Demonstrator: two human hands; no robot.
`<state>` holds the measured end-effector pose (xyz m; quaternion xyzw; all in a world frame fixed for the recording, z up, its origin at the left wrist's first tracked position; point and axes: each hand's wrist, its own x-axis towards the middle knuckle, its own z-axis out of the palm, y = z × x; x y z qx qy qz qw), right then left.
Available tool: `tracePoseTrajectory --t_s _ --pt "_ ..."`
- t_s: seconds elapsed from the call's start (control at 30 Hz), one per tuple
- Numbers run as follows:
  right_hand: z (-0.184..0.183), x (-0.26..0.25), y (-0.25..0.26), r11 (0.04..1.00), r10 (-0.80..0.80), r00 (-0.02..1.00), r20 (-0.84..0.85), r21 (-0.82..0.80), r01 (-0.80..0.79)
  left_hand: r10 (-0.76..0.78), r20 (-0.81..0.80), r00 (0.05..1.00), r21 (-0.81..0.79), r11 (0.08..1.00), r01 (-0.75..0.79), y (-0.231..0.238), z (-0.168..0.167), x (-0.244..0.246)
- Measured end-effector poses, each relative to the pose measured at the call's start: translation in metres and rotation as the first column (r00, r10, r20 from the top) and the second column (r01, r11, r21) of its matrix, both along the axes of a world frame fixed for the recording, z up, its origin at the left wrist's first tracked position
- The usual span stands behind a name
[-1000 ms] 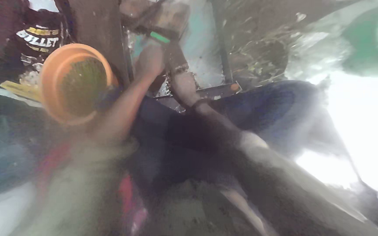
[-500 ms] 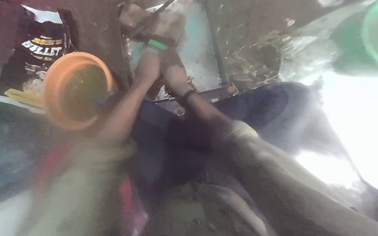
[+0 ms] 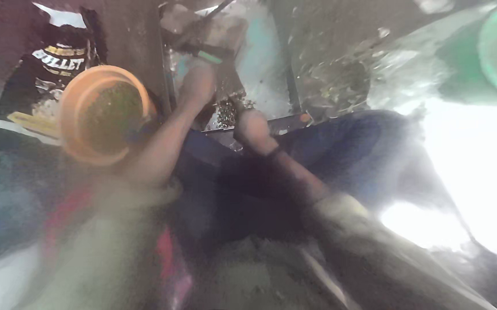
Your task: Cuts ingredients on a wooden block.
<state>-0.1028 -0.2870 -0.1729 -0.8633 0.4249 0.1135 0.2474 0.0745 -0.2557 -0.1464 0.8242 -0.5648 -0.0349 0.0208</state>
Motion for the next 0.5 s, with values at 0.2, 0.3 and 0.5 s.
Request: tracePoseTrajectory --t_s 0.2,0.3,0.5 --pt "0.002 -0.004 0.000 1.000 -0.014 0.995 0.098 -0.006 0.014 0.138 -0.155 0.978 0.195 0.975 -0.107 -0.020 -0.015 0.022" --pt "0.005 -0.002 -0.001 1.000 -0.015 0.986 0.167 -0.006 0.016 0.117 -0.184 0.976 0.165 0.982 -0.087 -0.015 -0.001 0.022" --pt "0.010 0.046 -0.023 0.998 0.057 0.996 0.071 0.012 -0.058 0.107 -0.126 0.986 0.177 0.981 -0.084 -0.015 -0.009 0.024"
